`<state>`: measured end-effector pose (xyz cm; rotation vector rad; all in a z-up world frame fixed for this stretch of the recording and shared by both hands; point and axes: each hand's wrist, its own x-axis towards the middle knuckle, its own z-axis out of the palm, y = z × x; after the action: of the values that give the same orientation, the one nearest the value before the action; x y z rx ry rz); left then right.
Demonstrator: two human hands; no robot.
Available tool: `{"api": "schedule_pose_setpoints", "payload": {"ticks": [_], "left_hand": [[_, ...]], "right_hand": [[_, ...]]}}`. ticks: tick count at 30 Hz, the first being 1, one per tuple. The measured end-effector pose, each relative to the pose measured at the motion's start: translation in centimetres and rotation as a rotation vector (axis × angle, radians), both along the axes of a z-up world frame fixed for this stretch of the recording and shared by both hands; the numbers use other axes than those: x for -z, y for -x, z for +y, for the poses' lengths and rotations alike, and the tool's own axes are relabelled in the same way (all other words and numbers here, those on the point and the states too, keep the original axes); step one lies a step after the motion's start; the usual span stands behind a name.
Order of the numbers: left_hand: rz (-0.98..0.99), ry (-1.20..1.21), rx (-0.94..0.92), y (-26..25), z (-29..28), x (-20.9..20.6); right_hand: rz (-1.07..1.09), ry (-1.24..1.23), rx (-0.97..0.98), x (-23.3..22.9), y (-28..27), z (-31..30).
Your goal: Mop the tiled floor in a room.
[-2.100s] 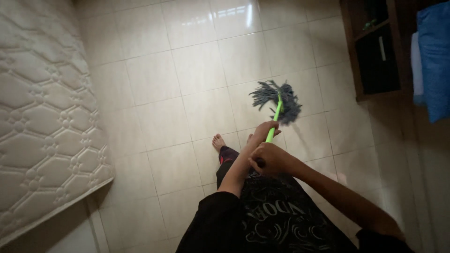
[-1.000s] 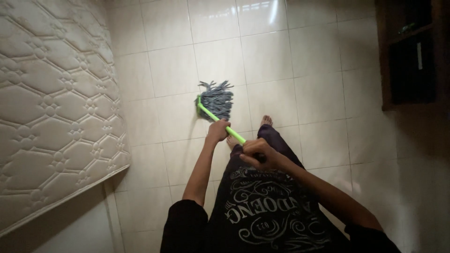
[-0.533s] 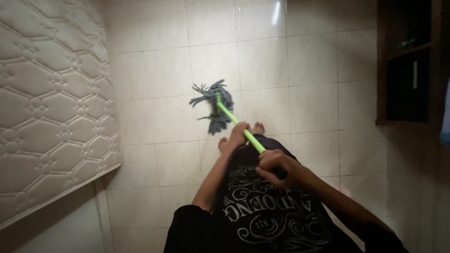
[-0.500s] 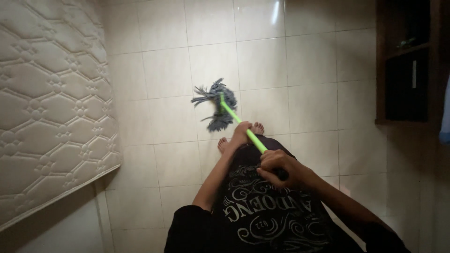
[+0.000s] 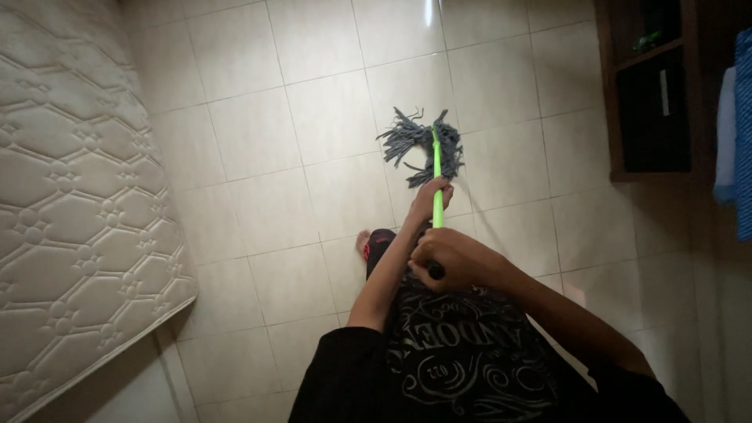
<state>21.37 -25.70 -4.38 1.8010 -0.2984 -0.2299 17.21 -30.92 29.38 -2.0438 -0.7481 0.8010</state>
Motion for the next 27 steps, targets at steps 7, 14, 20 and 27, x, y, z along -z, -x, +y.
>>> {"api": "schedule_pose_setpoints", "payload": {"ticks": [7, 14, 20, 27], "left_hand": [[-0.054, -0.099, 0.172, -0.1, 5.3, -1.3], [-0.031, -0.396, 0.358, 0.3, 13.4, -3.5], [0.009, -0.651, 0.311, 1.4, 22.1, -0.8], [0.06, -0.831, 0.083, 2.6, 29.1, 2.9]], "right_hand": [[-0.128, -0.114, 0.026, 1.4, 1.7, 3.1], [-0.148, -0.353, 0.124, -0.2, 3.0, 5.3], [-0.152, -0.482, 0.21, 0.3, 4.2, 9.0], [-0.089, -0.614, 0.166, 6.9, 4.3, 12.6]]}}
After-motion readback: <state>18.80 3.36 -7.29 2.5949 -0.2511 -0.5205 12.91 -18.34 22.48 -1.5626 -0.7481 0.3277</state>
